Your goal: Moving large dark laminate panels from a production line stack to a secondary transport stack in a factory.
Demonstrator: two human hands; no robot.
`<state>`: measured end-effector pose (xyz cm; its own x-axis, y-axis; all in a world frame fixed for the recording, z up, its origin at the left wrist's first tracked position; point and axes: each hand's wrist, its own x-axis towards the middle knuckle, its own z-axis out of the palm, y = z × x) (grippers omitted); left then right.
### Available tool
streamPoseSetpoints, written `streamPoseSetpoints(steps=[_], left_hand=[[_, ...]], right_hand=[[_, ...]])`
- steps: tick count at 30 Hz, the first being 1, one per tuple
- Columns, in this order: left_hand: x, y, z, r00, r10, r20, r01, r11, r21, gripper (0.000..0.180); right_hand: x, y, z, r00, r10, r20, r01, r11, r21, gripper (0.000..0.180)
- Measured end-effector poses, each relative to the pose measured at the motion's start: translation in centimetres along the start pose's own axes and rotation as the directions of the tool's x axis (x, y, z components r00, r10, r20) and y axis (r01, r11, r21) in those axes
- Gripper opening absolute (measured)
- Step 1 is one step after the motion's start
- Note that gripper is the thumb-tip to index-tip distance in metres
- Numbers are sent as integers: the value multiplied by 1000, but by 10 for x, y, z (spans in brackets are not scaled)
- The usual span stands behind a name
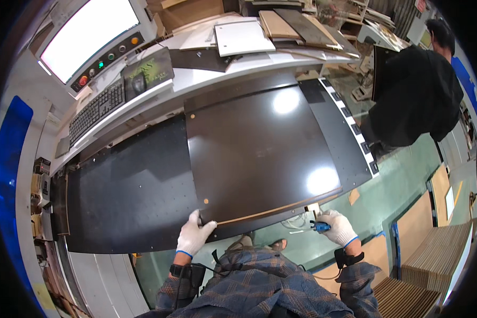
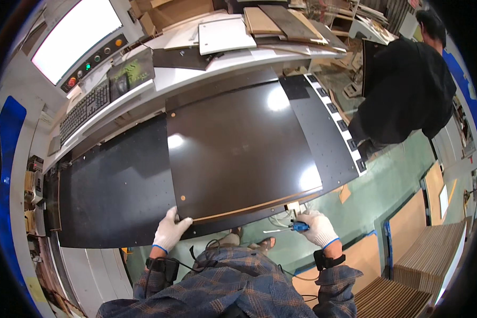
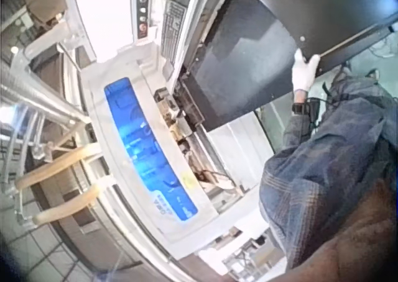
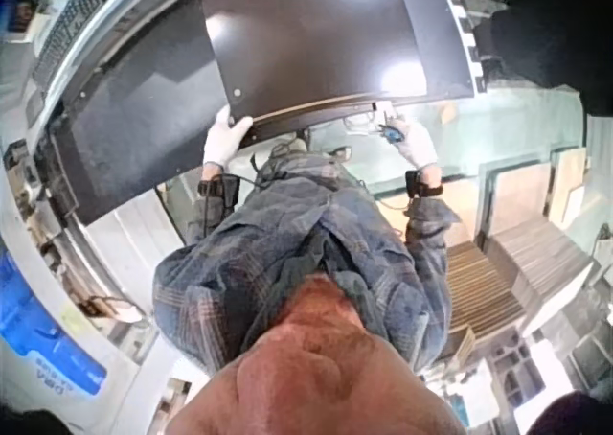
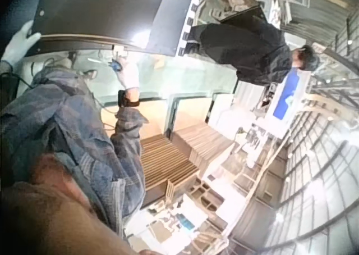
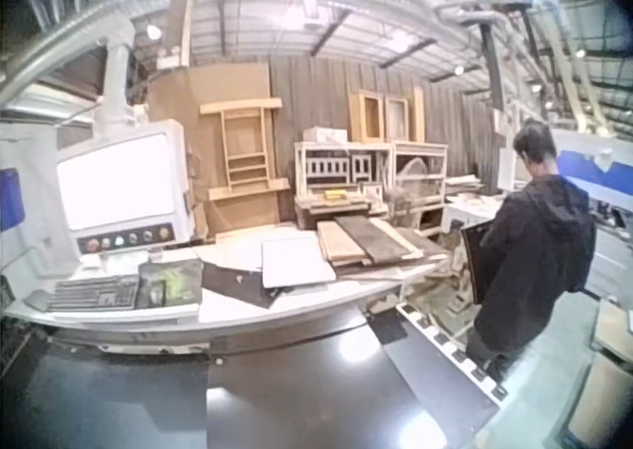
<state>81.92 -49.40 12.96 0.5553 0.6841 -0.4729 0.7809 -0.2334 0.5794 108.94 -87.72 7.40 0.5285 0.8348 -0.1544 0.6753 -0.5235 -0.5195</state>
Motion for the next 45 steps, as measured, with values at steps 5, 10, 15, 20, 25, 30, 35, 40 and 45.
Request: streamPoseSetpoints(steps=[5, 10, 15, 20, 25, 30, 35, 40, 45], left_hand=[[-4, 7, -3, 999, 21, 51, -30, 983, 180, 66], [3, -17, -5, 994, 101, 30, -105, 944, 313, 79], [18, -39, -5, 936, 349, -43, -327, 908, 262, 76], [12, -34, 14, 933, 342, -108, -311, 921, 232, 72], [2, -13, 3, 984, 169, -57, -147, 950, 275, 73], [-29, 1, -16, 962, 225, -157, -207, 971, 122, 73], [-104, 46, -57, 970, 140, -197, -198, 928, -314, 66], [-99, 35, -57, 751, 349, -561, -555, 793, -250, 61], [-59, 56, -113, 413, 507, -757, -707, 702, 84, 40]], right_hand=[[-24, 38, -3, 969, 244, -38, -244, 970, 0, 36], [9, 37, -71, 824, 438, -358, -457, 889, 37, 38], [68, -4, -86, 895, 329, -302, -327, 943, 58, 39], [69, -7, -81, 866, 383, -321, -421, 905, -55, 38], [66, 3, -77, 853, 342, -394, -363, 932, 24, 36], [52, 14, -110, 857, 433, -279, -298, 859, 418, 36], [19, -36, -179, 896, 404, -183, -159, 678, 717, 15], [33, -43, -194, 955, 229, -189, 91, 380, 921, 33], [75, -47, -223, 917, -162, -365, 382, 93, 919, 66]])
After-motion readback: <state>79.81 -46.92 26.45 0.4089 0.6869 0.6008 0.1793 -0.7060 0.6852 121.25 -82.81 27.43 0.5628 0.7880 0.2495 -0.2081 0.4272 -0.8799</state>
